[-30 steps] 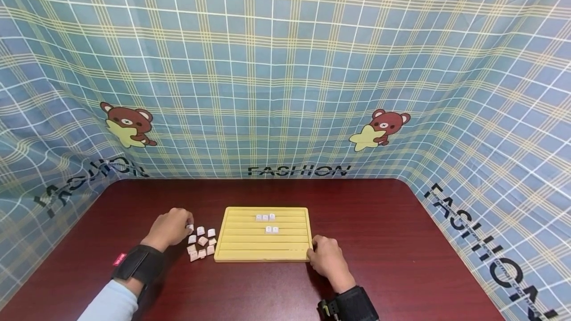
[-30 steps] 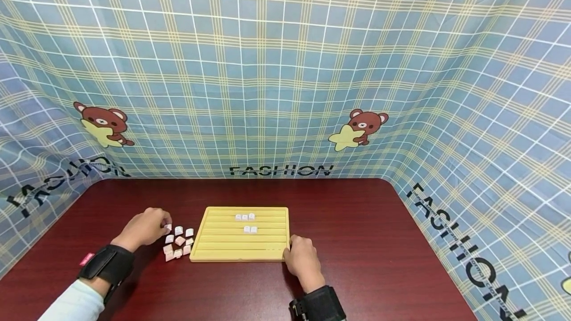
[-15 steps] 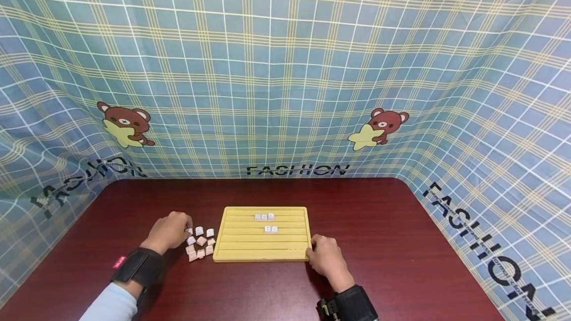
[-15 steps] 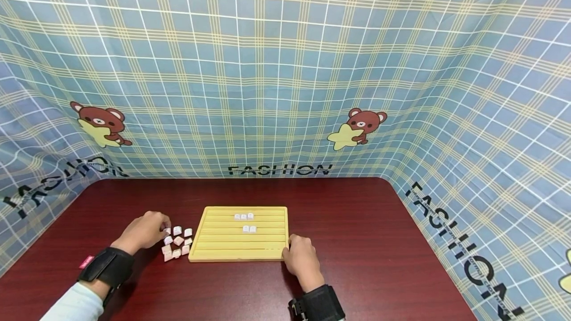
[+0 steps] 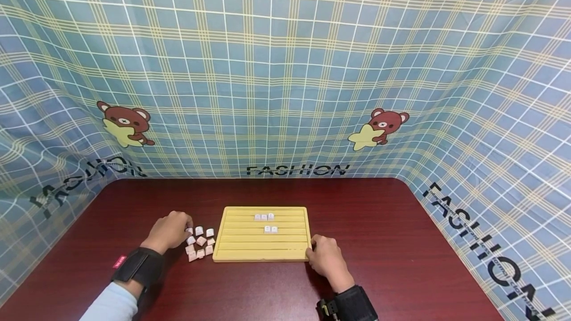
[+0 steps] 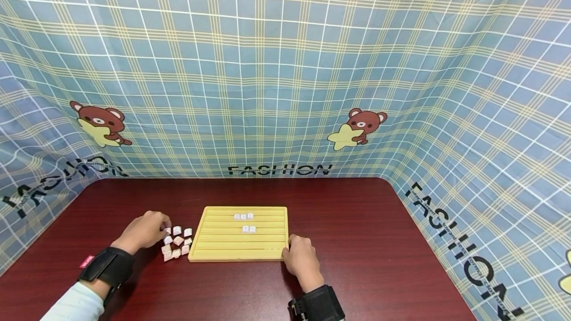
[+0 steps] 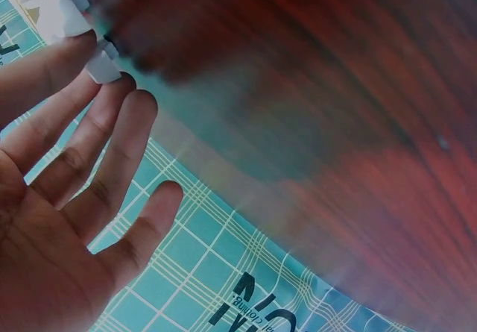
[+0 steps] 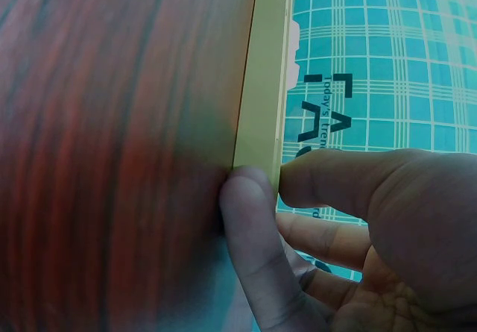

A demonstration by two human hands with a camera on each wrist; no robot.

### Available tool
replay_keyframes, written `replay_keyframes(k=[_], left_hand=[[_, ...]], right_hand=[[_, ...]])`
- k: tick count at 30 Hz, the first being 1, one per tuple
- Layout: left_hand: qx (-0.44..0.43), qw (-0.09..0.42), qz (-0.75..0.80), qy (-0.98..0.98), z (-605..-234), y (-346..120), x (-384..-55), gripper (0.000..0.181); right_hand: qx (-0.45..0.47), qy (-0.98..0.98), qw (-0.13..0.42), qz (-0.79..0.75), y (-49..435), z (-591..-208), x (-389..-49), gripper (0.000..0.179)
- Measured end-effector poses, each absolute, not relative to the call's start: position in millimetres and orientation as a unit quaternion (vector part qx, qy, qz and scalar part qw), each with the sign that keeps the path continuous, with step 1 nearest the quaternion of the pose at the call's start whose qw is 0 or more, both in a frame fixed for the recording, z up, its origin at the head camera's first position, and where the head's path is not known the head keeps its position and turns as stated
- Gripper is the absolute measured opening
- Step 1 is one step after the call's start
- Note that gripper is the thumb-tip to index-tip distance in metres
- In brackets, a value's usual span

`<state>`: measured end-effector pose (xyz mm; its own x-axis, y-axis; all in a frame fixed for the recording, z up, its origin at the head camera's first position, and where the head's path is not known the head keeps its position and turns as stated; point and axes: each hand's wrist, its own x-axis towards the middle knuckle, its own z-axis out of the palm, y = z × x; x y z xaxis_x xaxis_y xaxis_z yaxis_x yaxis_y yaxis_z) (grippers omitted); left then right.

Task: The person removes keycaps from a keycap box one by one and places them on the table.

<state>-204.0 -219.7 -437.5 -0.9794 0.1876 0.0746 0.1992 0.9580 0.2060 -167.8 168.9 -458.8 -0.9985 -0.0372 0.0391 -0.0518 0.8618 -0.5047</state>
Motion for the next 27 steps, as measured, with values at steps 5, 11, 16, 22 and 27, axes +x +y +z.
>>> replay_keyframes(k=[5,11,16,22,27], left_hand=[[-0.096,0.029,-0.109,-0.989,-435.4,-218.6,-202.5,0.007],[-0.096,0.029,-0.111,-0.989,-435.9,-218.7,-202.0,0.006],[-0.096,0.021,-0.108,-0.989,-437.1,-219.2,-202.8,0.007],[-0.097,0.018,-0.109,-0.989,-434.4,-218.6,-204.9,0.008],[-0.101,0.018,-0.099,-0.99,-428.4,-211.2,-207.6,0.009]], right_hand=[[0.022,-0.964,0.01,0.265,169.0,-458.9,-167.0,0.023],[0.025,-0.963,0.006,0.268,169.2,-459.6,-166.5,0.025],[0.03,-0.963,0.009,0.269,169.5,-459.8,-165.8,0.023],[0.03,-0.959,-0.001,0.281,170.3,-459.9,-164.9,0.022],[0.027,-0.957,-0.009,0.288,170.5,-459.2,-166.4,0.027]])
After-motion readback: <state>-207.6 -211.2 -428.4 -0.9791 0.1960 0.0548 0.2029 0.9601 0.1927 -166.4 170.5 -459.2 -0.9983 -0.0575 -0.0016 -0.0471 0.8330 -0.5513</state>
